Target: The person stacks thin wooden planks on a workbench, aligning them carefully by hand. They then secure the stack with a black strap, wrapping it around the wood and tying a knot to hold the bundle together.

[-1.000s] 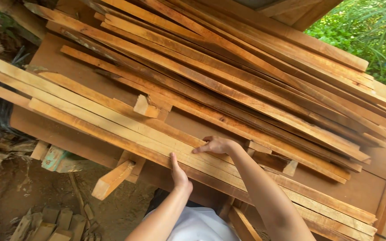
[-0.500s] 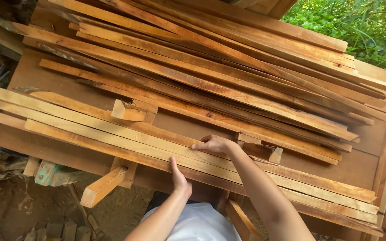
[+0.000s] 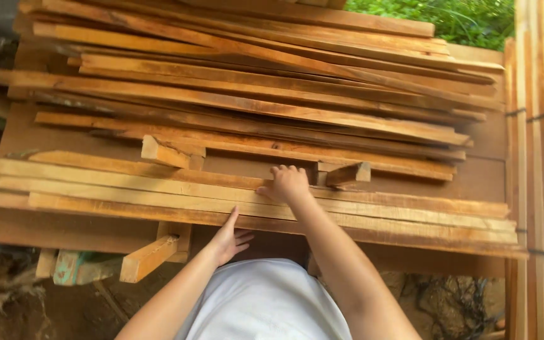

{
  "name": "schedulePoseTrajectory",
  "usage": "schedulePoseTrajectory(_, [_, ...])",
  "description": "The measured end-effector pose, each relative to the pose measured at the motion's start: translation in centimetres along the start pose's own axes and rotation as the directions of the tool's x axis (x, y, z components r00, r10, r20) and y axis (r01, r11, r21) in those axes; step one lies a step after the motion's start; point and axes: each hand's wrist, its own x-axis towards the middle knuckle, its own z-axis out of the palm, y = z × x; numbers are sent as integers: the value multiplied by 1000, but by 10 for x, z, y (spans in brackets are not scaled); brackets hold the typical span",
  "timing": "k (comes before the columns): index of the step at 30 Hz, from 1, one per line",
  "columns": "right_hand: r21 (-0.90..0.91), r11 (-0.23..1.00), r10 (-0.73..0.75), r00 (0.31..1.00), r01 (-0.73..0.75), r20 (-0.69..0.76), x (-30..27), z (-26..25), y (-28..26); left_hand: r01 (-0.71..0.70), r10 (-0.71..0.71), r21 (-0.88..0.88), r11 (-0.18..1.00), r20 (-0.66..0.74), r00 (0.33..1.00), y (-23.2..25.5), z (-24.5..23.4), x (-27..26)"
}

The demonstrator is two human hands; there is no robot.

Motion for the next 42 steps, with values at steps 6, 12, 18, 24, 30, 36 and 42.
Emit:
schedulePoseTrajectory(6, [150, 987, -47, 995, 60, -90, -92, 13, -43, -59, 61, -146, 987, 11, 998, -11, 1, -3])
schedulePoseTrajectory(12, [-91, 992, -100, 983, 87, -153, -89, 52, -36, -120, 112, -208, 971, -50, 992, -2, -1, -8])
schedulePoseTrajectory(18, [-185, 954, -270, 945, 236, -187, -80, 48, -34, -201, 136, -386, 900, -188, 973, 10, -32, 15])
schedulePoseTrajectory(24, [-148, 958, -269, 948, 246, -168, -82, 40, -34, -146, 97, -398, 906, -139, 986, 35, -17, -19])
schedulePoseTrajectory(30, [108, 961, -214, 933, 254, -288, -38, 16, -41, -232, 118, -400, 887, -288, 950, 3, -57, 22])
schedulePoseTrajectory(36, [230, 960, -194, 972, 160, 131, 19, -37, -86, -324, 127, -487, 811, -395, 910, 5, -69, 19])
schedulePoseTrajectory(42, [391, 895, -326, 912, 213, 249, 50, -36, -91, -293, 34, -479, 827, -479, 877, 3, -72, 26])
